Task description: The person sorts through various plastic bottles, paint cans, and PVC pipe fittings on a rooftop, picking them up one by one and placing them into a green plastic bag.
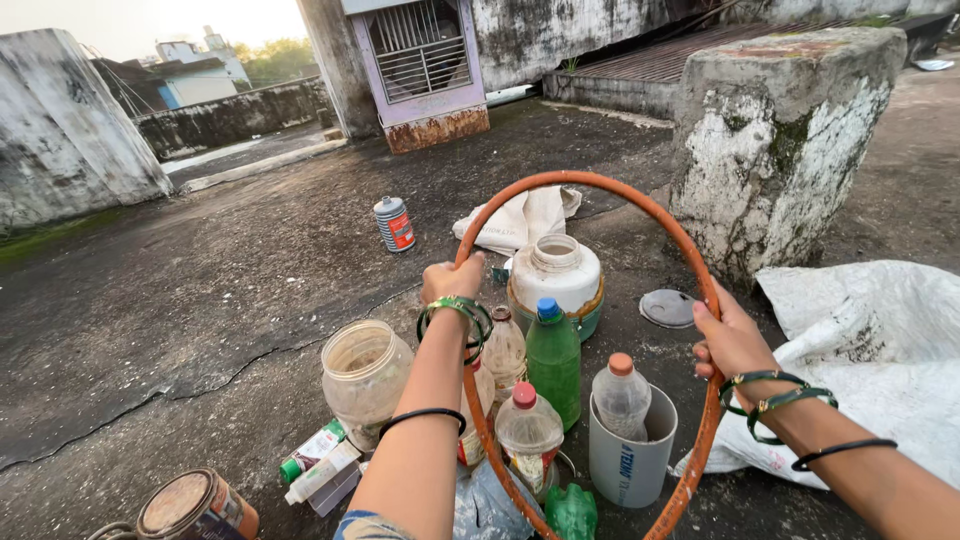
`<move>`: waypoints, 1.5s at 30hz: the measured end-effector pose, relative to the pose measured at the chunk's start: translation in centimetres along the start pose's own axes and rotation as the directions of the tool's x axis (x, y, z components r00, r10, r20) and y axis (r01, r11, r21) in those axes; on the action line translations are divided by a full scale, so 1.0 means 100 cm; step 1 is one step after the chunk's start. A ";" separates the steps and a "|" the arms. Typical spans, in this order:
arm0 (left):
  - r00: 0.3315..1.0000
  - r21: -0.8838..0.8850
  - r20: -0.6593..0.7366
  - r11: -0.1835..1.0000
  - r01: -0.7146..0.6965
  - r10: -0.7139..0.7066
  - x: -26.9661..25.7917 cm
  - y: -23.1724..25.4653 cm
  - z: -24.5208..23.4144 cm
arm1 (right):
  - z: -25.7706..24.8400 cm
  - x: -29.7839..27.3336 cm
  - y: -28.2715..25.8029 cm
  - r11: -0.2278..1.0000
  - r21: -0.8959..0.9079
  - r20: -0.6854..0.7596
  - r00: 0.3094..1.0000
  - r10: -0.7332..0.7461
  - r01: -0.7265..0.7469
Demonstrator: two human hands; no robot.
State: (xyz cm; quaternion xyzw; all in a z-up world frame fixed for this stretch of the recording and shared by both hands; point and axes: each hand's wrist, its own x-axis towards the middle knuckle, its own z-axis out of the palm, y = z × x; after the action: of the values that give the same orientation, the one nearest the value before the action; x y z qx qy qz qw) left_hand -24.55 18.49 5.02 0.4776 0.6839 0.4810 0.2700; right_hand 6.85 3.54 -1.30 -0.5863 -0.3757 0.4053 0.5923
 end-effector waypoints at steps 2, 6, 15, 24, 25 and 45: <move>1.000 0.012 -0.026 1.000 -0.002 0.002 0.006 -0.017 0.000 | 0.003 0.002 0.013 0.999 -0.038 0.001 1.000 0.006 -0.006; 0.997 0.011 -0.076 1.000 -0.004 0.004 0.012 -0.037 -0.001 | 0.010 0.008 0.027 0.990 -0.140 -0.016 1.000 0.010 -0.012; 0.957 0.106 -0.233 0.983 -0.150 0.171 -0.003 -0.074 -0.012 | 0.015 0.026 0.055 0.954 -0.278 -0.062 0.989 -0.135 0.112; 0.998 0.290 -0.052 0.957 -0.018 0.035 0.006 -0.121 -0.008 | -0.005 0.073 0.115 0.847 -0.390 0.070 0.929 -0.363 0.361; 1.000 0.308 -0.029 0.951 0.007 0.002 0.006 -0.128 -0.006 | -0.007 0.074 0.118 0.852 -0.404 0.069 0.940 -0.334 0.332; 0.926 0.317 0.002 0.878 -0.360 0.379 -0.025 -0.055 0.002 | 0.006 0.063 0.120 0.818 -0.537 0.172 0.976 -0.134 0.207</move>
State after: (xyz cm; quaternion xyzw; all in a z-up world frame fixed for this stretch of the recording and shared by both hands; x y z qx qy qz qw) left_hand -25.53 15.86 -0.37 0.6210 0.6551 0.4238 0.0741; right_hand 8.30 9.36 -13.46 -0.6693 -0.5642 0.2611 0.4069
